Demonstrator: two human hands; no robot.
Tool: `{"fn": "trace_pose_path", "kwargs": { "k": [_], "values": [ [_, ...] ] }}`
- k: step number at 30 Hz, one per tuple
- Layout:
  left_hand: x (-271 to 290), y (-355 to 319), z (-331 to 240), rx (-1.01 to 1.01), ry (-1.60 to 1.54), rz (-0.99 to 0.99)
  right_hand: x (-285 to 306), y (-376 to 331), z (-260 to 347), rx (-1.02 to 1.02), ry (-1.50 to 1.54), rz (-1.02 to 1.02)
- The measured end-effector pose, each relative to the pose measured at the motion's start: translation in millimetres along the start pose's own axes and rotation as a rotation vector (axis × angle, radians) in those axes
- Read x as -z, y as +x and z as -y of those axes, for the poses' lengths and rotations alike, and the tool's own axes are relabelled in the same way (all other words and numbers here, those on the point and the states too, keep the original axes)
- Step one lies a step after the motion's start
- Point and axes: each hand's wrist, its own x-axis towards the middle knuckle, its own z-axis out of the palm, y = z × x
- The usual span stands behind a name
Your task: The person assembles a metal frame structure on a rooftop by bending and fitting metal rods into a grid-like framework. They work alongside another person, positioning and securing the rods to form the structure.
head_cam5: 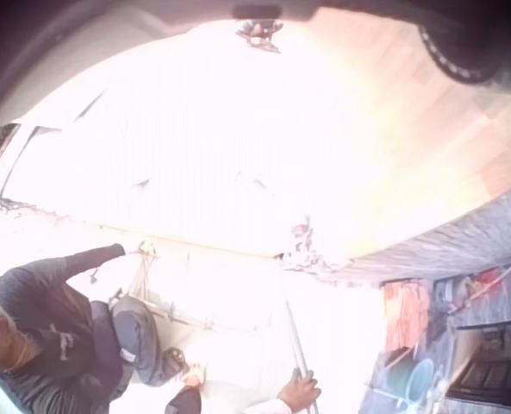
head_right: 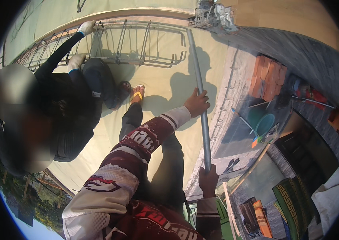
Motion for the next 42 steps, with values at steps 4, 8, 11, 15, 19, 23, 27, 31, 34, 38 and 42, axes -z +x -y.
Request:
{"fn": "trace_pose_path", "kwargs": {
  "k": [4, 8, 11, 15, 19, 23, 27, 31, 34, 38, 42],
  "values": [
    [-19, 44, -19, 0.051, 0.001, -0.004, 34, 64, -41, -0.173, -0.055, 0.049],
    [-35, 76, -18, 0.087, 0.058, 0.043, 41, 112, -74, -0.081, 0.002, 0.103],
    [-52, 88, -18, 0.099, 0.116, 0.133, 32, 140, -98, 0.029, 0.151, 0.138],
    [-68, 93, -40, -0.011, 0.186, 0.116, 29, 166, -120, 0.032, 0.189, 0.239],
    [-62, 81, -73, -0.34, 0.138, 0.159, 25, 170, -129, 0.141, 0.267, 0.338],
    [-56, 58, -100, -0.392, -0.056, 0.152, 14, 158, -142, 0.199, 0.233, 0.404],
    [-71, 65, -121, -0.436, -0.042, 0.204, 16, 165, -153, 0.216, 0.263, 0.398],
    [-86, 97, -122, -0.424, 0.05, 0.378, 32, 201, -157, 0.252, 0.265, 0.456],
    [-97, 129, -125, -0.35, 0.056, 0.461, 45, 243, -169, 0.243, 0.25, 0.488],
    [-126, 168, -129, -0.291, 0.099, 0.572, 40, 299, -198, 0.276, 0.253, 0.578],
    [-167, 200, -126, -0.234, 0.102, 0.605, 26, 361, -233, 0.318, 0.25, 0.619]
  ]
}}
